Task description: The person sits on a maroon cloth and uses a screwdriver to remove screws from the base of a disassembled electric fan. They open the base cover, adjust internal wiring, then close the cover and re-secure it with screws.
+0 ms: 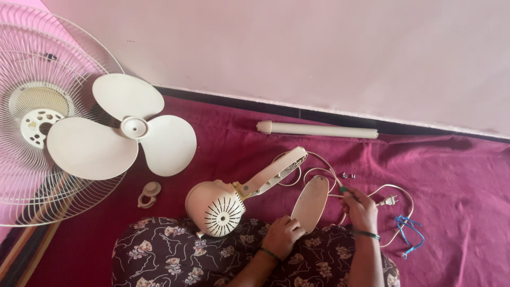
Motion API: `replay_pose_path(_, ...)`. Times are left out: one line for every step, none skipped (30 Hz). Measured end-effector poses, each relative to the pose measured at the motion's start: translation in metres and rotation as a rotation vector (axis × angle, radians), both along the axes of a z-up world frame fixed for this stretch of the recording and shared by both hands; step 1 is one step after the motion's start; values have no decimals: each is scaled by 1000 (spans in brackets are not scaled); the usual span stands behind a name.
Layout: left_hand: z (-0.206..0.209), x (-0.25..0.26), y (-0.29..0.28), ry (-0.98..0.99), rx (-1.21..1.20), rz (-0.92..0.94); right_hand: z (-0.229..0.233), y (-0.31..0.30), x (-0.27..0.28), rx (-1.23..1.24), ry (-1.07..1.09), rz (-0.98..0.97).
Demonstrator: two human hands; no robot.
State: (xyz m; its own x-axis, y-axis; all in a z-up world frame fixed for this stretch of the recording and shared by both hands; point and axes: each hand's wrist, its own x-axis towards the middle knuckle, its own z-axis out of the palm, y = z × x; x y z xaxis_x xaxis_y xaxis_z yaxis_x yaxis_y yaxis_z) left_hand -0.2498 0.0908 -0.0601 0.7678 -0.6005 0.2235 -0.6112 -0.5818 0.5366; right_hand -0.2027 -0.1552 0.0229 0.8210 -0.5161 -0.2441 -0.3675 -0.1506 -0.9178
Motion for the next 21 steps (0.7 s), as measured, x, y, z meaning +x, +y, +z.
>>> replay_pose_path(2, -1, 0, -48, -34, 34, -3, 1, 0, 23, 6, 9)
replay_pose_path(6, -4, 0, -97, -68, 67, -6, 1, -1, 46, 13, 18)
replay_pose_path(10, -3, 1, -146, -102, 101, -9, 1, 1, 68, 17, 29)
replay_pose_path(15, -6, 3, -119, -104, 101, -13, 1, 2, 109, 16, 36)
replay_pose_path(20, -11, 7, -92, -106, 101, -17, 3, 4, 149, 14, 44)
replay_pose_path(26, -13, 10, -66, -109, 101, -21, 2, 5, 189, 12, 52)
replay_pose_path(31, -16, 11, -83, -105, 106, -25, 2, 5, 213, 30, 58)
replay_pose_path(37, -22, 13, -100, -101, 112, -30, 3, 5, 237, 48, 64)
replay_pose_path(44, -24, 15, -120, -96, 118, -34, 4, 7, 261, 63, 72)
replay_pose_path(51, -27, 21, -214, -103, 109, -38, 4, 7, 294, 52, 90)
replay_pose_path(58, -35, 31, -308, -109, 100, -42, 5, 9, 327, 41, 109)
replay_pose_path(65, -42, 43, -403, -115, 89, -46, 4, 11, 360, 30, 128)
replay_pose_path(73, -47, 55, -499, -122, 187, -49, 4, 11, 395, 22, 136)
replay_pose_path(80, -52, 68, -594, -130, 285, -53, 3, 12, 430, 14, 144)
replay_pose_path(87, -55, 83, -686, -139, 387, -57, 3, 11, 465, 8, 155)
replay_pose_path(94, -54, 99, -685, -7, 535, -60, 3, 10, 467, 25, 139)
replay_pose_path(100, -53, 115, -681, 125, 685, -62, 3, 11, 470, 41, 126)
replay_pose_path(106, -47, 132, -519, 128, 704, -64, 4, 12, 473, 56, 113)
replay_pose_path(111, -39, 148, -355, 129, 725, -65, 6, 13, 469, 69, 100)
replay_pose_path(115, -32, 158, -192, 127, 746, -66, 8, 13, 465, 81, 86)
replay_pose_path(117, -26, 162, -105, 211, 734, -67, 8, 13, 461, 92, 71)
